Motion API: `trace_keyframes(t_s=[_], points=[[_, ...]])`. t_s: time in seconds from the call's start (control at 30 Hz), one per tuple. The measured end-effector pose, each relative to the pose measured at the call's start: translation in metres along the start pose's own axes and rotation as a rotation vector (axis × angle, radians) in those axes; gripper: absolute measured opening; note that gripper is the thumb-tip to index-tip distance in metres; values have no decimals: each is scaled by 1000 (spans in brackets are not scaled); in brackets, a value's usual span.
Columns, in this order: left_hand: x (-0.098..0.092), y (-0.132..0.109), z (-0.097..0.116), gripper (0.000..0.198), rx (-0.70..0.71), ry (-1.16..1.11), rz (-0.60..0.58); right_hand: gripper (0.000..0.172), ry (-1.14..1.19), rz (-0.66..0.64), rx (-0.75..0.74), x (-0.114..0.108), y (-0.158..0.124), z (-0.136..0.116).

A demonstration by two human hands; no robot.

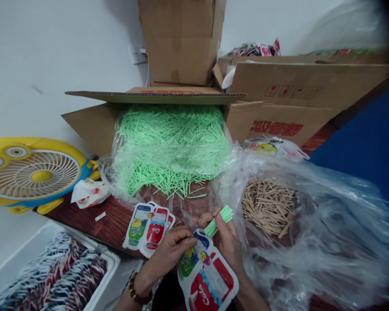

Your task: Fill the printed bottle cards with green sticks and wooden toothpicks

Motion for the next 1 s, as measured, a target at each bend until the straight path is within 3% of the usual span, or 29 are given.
trace_keyframes(t_s=[0.1,0.17,0.33,0.47,0.6,0.67,0.83,1.0], points=[[0,0,-2,33,4,-31,16,34,-69,42,-15,-3,-3,4],[0,-1,-7,31,-25,-63,42,30,-106,49,-22,-4,-7,2],[2,-3,-19,21,-135,-294,107,21,26,-157,178,8,-11,-6],[2,-2,-22,19,-149,-436,141,26,166,-290,317,14,-6,-9],[-1,0,-27,18,-146,-463,198,33,153,-302,138,9,1,-17],[-2,2,-30,19,-142,-479,219,38,16,-288,55,5,4,-21],[-9,9,-27,19,-125,-525,265,46,-477,-436,91,0,6,-34],[-15,16,-13,18,-50,-455,270,42,-775,-419,-151,-8,-1,-61]])
Point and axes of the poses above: each hand's wrist, its own y-axis towards the middle knuckle, its own x-axis out of the palm, z = x × y, the point moved 4 cm from there along y, towards the middle knuckle, and after that the axes turned 15 degrees about x, right-handed, at the moved point
